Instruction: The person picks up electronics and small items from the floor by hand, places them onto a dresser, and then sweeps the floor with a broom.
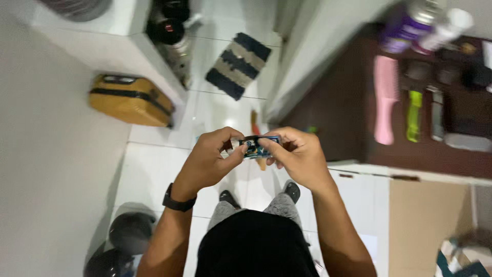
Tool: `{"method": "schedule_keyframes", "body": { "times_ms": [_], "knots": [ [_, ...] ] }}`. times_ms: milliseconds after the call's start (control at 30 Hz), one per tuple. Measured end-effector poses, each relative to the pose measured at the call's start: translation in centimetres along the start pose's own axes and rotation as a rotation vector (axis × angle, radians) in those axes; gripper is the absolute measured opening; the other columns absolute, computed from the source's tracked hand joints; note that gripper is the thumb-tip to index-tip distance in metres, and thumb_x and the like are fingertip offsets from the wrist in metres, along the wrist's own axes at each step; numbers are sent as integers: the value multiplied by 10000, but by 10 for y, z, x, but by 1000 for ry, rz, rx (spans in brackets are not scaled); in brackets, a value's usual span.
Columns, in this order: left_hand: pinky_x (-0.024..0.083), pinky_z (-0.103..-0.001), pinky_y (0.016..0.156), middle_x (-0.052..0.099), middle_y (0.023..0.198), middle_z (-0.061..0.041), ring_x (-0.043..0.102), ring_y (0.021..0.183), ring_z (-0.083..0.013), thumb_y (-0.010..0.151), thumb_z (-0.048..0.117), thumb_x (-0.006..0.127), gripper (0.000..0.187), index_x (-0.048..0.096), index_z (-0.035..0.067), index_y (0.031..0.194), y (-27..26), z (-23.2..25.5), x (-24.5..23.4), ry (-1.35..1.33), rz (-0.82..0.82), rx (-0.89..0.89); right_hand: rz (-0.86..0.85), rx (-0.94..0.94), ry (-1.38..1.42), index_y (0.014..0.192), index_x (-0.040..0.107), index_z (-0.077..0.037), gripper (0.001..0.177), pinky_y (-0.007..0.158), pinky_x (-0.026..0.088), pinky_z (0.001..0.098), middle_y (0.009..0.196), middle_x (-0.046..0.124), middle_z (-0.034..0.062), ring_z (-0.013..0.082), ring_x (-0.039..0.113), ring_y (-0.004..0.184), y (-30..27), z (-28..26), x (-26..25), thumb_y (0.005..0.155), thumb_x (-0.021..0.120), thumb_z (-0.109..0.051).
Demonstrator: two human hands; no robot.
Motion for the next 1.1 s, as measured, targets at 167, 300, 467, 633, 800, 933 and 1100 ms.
{"method": "schedule_keyframes", "body": {
  "times_ms": [167, 300, 467, 633, 800, 933, 1100],
  "knots": [
    [525, -224, 704, 685, 848, 4, 623, 785, -36, 989, 166, 720, 185, 651, 2, 1038, -37, -52, -57, -337, 190, -94, -135, 35, -105, 1007, 764, 0, 141, 444, 397, 185, 682, 715, 29, 27, 587, 534, 40, 0, 74, 959, 722, -125],
    [492, -210, 665, 658, 809, 1, 588, 747, -33, 998, 178, 723, 187, 666, 3, 1027, -43, -80, -87, -369, 255, -168, -244, 118, -152, 959, 756, 7, 194, 427, 383, 185, 605, 672, 41, 39, 569, 474, 76, 6, 109, 1003, 673, -162],
    [452, -208, 612, 667, 781, 9, 583, 703, -32, 964, 140, 754, 150, 702, 1, 989, -17, -109, -120, -311, 373, -242, -247, 216, -3, 1040, 748, -2, 222, 427, 417, 181, 639, 684, 32, 41, 588, 500, 132, 32, 133, 1000, 641, -192],
    [446, -210, 625, 655, 839, 21, 526, 715, -35, 945, 133, 744, 185, 695, 1, 1064, 31, -149, -147, -325, 390, -310, -215, 202, 95, 1083, 753, 13, 195, 481, 471, 191, 769, 727, 43, 56, 644, 614, 207, 68, 134, 959, 710, -130],
    [466, -226, 671, 660, 848, 2, 540, 755, -58, 947, 118, 767, 189, 713, -14, 1073, 120, -202, -170, -171, 354, -294, -291, 78, 168, 1038, 756, -6, 118, 653, 556, 227, 908, 712, 23, 76, 656, 722, 308, 95, 112, 962, 721, -89],
    [479, -211, 643, 671, 839, 18, 563, 731, -40, 914, 147, 773, 232, 701, -2, 1077, 211, -236, -195, -223, 364, -408, -210, 138, -50, 988, 769, 13, 101, 622, 496, 242, 815, 725, 54, 97, 644, 705, 392, 104, 85, 933, 758, -70],
    [484, -197, 636, 657, 853, -4, 572, 732, -49, 899, 158, 795, 263, 698, -2, 1084, 308, -266, -213, -267, 370, -482, -151, 167, 258, 1040, 724, 24, 156, 667, 541, 242, 868, 725, 43, 99, 660, 747, 484, 118, 58, 921, 754, -72]
  ]
}}
Point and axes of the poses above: each hand's wrist, its own y-axis towards the middle knuckle, its own x-axis out of the palm, z = x × y, the point moved 2 cm from there along y, towards the middle knuckle
